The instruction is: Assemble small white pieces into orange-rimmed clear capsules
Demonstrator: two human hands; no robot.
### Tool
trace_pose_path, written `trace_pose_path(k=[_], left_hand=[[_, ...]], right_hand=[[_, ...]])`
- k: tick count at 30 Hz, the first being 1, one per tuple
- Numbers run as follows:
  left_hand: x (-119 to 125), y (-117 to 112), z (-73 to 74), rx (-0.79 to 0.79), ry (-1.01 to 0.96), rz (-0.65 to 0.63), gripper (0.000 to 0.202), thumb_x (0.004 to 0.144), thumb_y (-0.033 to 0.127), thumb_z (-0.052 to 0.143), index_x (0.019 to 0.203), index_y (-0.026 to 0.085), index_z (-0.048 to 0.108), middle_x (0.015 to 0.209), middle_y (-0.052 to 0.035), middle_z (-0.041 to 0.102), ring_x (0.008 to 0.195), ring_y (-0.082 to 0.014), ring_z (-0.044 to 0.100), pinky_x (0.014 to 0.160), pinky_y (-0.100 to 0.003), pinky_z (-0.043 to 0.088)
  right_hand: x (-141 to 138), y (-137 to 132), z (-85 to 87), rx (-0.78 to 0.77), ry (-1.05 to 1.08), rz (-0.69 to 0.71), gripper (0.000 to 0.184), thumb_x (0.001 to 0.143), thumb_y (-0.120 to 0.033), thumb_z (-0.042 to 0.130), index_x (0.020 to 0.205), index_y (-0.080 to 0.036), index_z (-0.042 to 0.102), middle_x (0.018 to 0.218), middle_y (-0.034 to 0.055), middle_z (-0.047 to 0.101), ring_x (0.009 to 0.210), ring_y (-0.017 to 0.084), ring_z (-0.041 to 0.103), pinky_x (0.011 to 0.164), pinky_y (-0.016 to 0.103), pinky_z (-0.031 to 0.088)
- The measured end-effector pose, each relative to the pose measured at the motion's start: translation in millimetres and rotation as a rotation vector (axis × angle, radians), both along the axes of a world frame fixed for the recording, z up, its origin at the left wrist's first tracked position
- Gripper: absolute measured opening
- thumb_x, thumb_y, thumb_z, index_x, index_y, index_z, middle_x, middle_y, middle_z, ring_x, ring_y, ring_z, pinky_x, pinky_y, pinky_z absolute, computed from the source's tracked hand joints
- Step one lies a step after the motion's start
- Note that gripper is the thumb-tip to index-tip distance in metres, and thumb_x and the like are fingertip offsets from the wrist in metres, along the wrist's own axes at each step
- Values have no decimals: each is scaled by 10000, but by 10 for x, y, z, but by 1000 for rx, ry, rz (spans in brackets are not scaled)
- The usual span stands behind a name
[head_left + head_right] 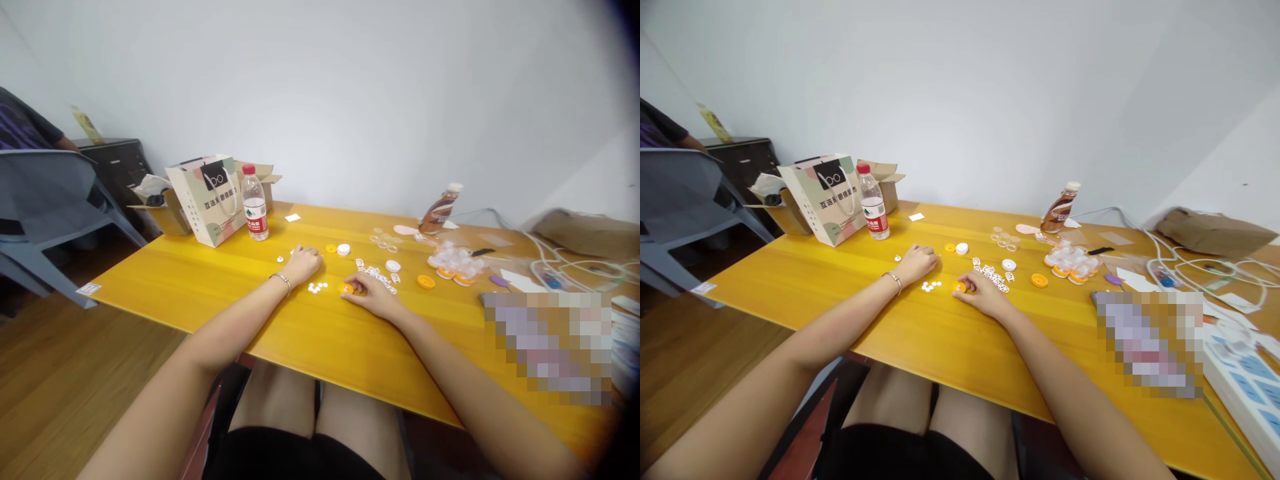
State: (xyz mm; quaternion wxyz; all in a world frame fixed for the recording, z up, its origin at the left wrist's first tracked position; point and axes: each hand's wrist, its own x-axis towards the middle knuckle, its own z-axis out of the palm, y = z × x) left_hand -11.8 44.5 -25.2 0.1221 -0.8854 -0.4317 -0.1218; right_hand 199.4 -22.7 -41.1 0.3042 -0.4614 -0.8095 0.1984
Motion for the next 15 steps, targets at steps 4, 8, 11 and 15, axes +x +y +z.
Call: trace_pose_path(k=[4,8,11,15], left_hand=[[-13,15,15,12,54,-34,214,827,159,403,741,122,596,764,-90,578,770,-176,515,704,-328,264],[-14,15,16,48,87,-70,193,823,125,405,750,114,583,782,-105,579,792,-184,507,689,-332,254],[7,12,10,78,116,-90,221,834,115,375,757,99,582,801,-131,579,814,-197,502,687,-341,256],[51,-33,30,68,36,-80,231,839,149,382,745,106,588,791,-119,580,821,-200,506,696,-338,266]], right_hand=[[-24,2,-2,31,10,-35,281,705,-419,572,867,-189,573,712,18,528,644,140,495,602,279,422],[-36,17,-16,40,9,-38,280,710,-408,571,873,-180,588,718,20,528,651,140,497,617,285,427],[-36,33,-44,48,9,-37,292,719,-410,564,891,-179,610,727,25,524,661,144,503,636,296,434],[-31,41,-80,75,10,-39,306,737,-403,548,961,-211,631,810,46,524,717,161,521,682,326,447]])
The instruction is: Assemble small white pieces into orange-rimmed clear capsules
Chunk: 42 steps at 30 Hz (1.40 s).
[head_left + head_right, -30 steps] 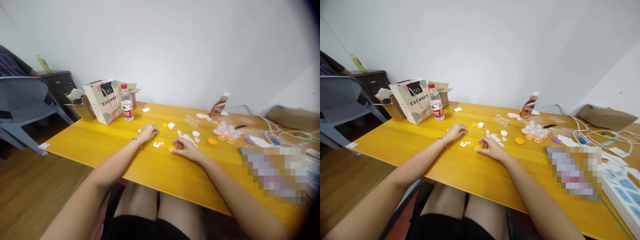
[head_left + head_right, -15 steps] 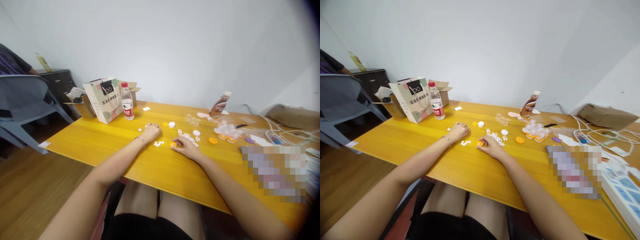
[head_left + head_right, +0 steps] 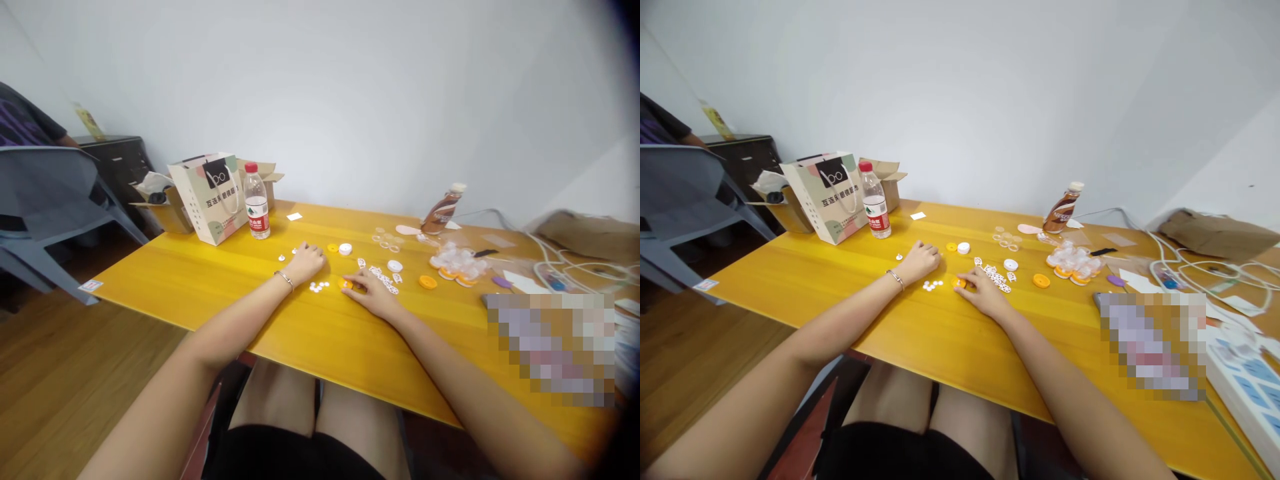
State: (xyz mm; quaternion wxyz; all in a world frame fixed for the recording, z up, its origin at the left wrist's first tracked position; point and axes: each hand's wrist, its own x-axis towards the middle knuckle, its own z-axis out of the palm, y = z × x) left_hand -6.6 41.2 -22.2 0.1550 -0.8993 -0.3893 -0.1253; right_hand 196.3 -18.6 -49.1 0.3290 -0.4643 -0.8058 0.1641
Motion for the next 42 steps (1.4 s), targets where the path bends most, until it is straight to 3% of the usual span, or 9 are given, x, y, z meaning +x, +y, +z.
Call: trace_pose_path(k=[3,6,11,19,27,31,37,42], left_hand=[[56,-105,29,-76,-146,-42,205,832,247,424,783,147,596,813,-68,589,823,-173,514,696,-301,283],[124,-237,46,-154,-208,-182,215,830,318,430,829,183,598,828,-28,594,822,-142,520,704,-271,295],[196,-335,24,-162,-186,-198,243,841,340,409,855,201,607,798,-31,588,808,-145,511,727,-278,294],[241,-339,-75,-84,-133,-234,278,866,328,353,890,217,607,845,-36,584,827,-149,498,783,-324,263],[178,-352,-8,-105,-86,-333,358,882,374,301,895,222,624,864,-54,582,857,-149,492,807,-323,273],[110,-342,-6,-227,-183,-345,299,857,382,373,942,256,631,961,-36,583,925,-153,490,866,-323,293],[92,-261,-120,-537,-455,-318,251,790,337,507,976,234,640,1059,-54,550,999,-151,499,911,-303,355],[98,-216,-156,-624,-540,-351,235,786,281,518,960,200,653,1069,-77,544,1009,-149,509,938,-302,364]], right_hand=[[-1,-4,0,6,16,11,289,743,-371,545,975,-223,633,882,59,530,766,171,532,710,334,453],[-5,-4,17,-3,13,27,301,744,-340,541,1008,-214,614,868,56,548,764,171,537,703,331,453],[-10,8,14,18,37,-3,364,722,-317,560,1068,-206,543,839,42,584,747,173,545,670,328,447],[-17,5,24,15,52,-1,307,705,-313,575,988,-201,530,862,44,608,764,173,558,687,327,446],[-1,-14,36,7,54,-48,241,689,-359,597,870,-202,579,787,29,623,741,173,575,697,323,451],[-14,-38,47,40,35,-24,187,714,-361,576,825,-218,625,802,35,649,745,180,588,715,331,452],[-34,-63,63,96,0,20,197,769,-326,517,895,-266,657,932,35,675,867,219,602,804,388,437],[-37,-73,73,144,-65,32,208,785,-316,503,905,-260,664,951,40,677,859,225,612,788,390,444]])
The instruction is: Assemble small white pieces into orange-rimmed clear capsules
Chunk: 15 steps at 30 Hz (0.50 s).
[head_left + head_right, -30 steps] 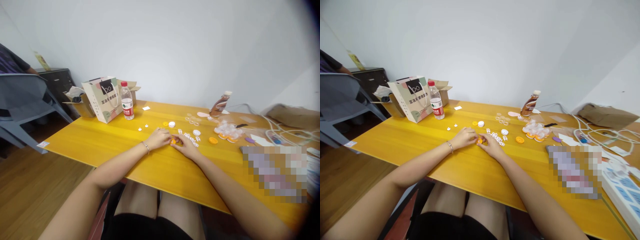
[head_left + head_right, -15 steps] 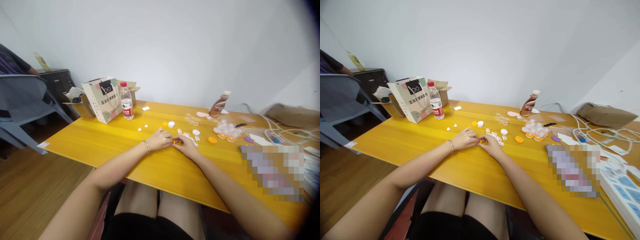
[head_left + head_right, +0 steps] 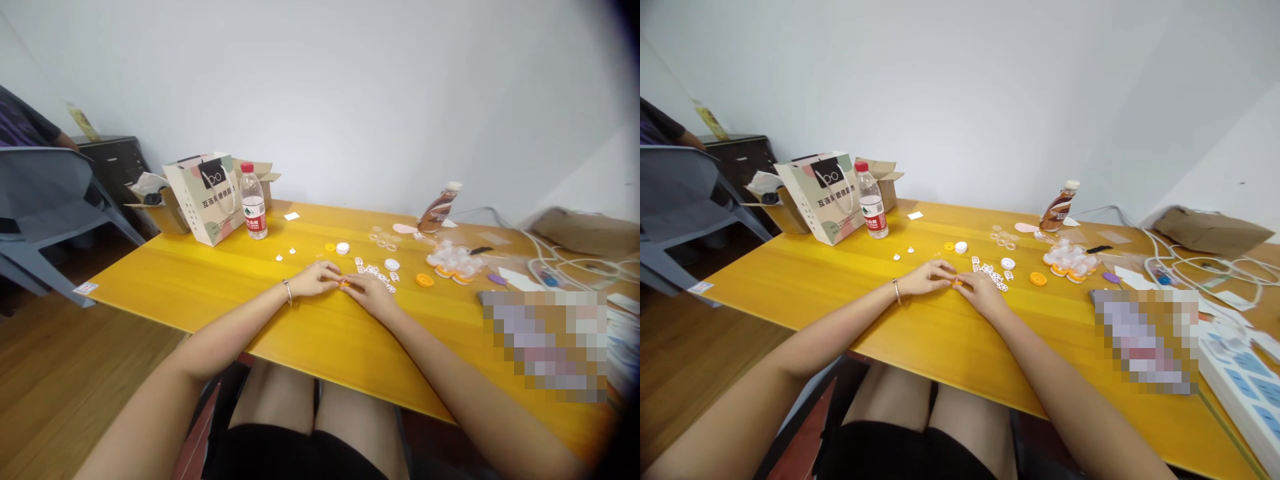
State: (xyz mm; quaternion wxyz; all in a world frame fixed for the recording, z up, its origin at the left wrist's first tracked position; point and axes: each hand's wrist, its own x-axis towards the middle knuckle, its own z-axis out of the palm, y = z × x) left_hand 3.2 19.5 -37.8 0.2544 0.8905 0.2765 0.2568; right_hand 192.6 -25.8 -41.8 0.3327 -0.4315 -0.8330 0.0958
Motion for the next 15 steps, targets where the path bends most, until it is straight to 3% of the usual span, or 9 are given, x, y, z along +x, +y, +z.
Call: trace_pose_path(k=[7,15], left_hand=[[-21,5,9,-32,37,-13,248,794,280,505,985,206,644,1136,-75,530,1057,-161,491,966,-317,344],[-40,-102,87,111,217,54,287,816,339,453,1057,276,597,1204,-36,505,1138,-198,418,989,-390,256]], right_hand=[[28,43,-78,122,-134,-19,248,818,-326,464,904,-215,668,948,70,679,861,231,615,788,384,443],[47,76,-131,179,-209,-22,251,834,-321,443,912,-216,657,955,60,677,856,214,615,779,368,448]])
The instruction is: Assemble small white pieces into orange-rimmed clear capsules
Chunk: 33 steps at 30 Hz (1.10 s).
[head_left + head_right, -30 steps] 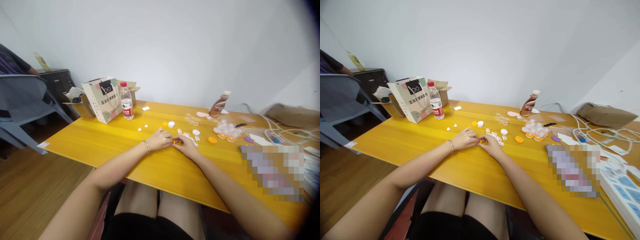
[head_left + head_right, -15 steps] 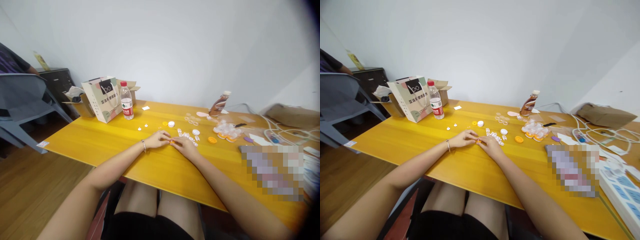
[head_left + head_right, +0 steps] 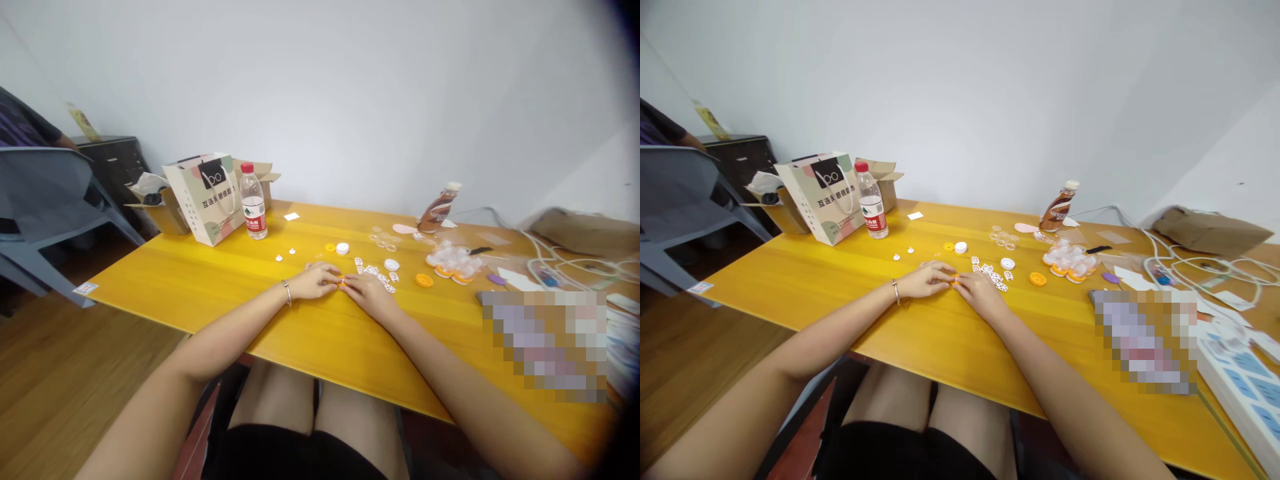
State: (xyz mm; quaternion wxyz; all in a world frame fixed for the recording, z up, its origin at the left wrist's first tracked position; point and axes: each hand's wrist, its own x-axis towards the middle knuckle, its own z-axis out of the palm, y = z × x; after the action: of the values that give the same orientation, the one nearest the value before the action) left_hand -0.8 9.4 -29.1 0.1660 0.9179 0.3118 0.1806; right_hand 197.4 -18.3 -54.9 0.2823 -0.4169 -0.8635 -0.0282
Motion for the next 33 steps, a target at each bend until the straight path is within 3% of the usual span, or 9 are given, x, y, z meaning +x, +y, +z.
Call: trace_pose_path(k=[8,17,23,27,33], left_hand=[[-19,-67,97,180,81,-50,272,838,329,409,1033,279,591,1148,-25,540,1094,-188,433,943,-392,236],[5,-124,87,446,222,-66,275,849,263,363,1034,208,558,1115,-72,538,1063,-195,431,912,-384,224],[65,-155,121,551,305,-113,239,828,170,350,926,148,567,949,-90,569,987,-194,458,891,-381,241],[100,-135,97,457,202,-47,221,827,251,389,882,157,582,945,-72,579,951,-183,487,899,-382,254],[183,47,-1,80,-99,147,202,784,333,490,811,170,607,879,-25,613,845,-140,543,791,-272,372]], right_hand=[[1,-1,5,5,-4,1,245,836,-336,450,907,-207,646,938,51,682,828,202,617,742,339,437],[-70,-91,84,195,-276,-58,253,865,-267,398,848,-162,628,866,76,663,779,188,566,755,327,359],[-161,-149,148,270,-440,-94,263,857,-208,384,780,-133,624,742,80,615,697,176,521,731,323,332],[-184,-165,164,259,-440,-114,254,852,-203,391,822,-124,630,751,90,610,702,178,524,756,338,331],[-185,-158,162,219,-372,-118,245,837,-225,414,867,-118,633,798,102,633,734,194,548,763,344,365]])
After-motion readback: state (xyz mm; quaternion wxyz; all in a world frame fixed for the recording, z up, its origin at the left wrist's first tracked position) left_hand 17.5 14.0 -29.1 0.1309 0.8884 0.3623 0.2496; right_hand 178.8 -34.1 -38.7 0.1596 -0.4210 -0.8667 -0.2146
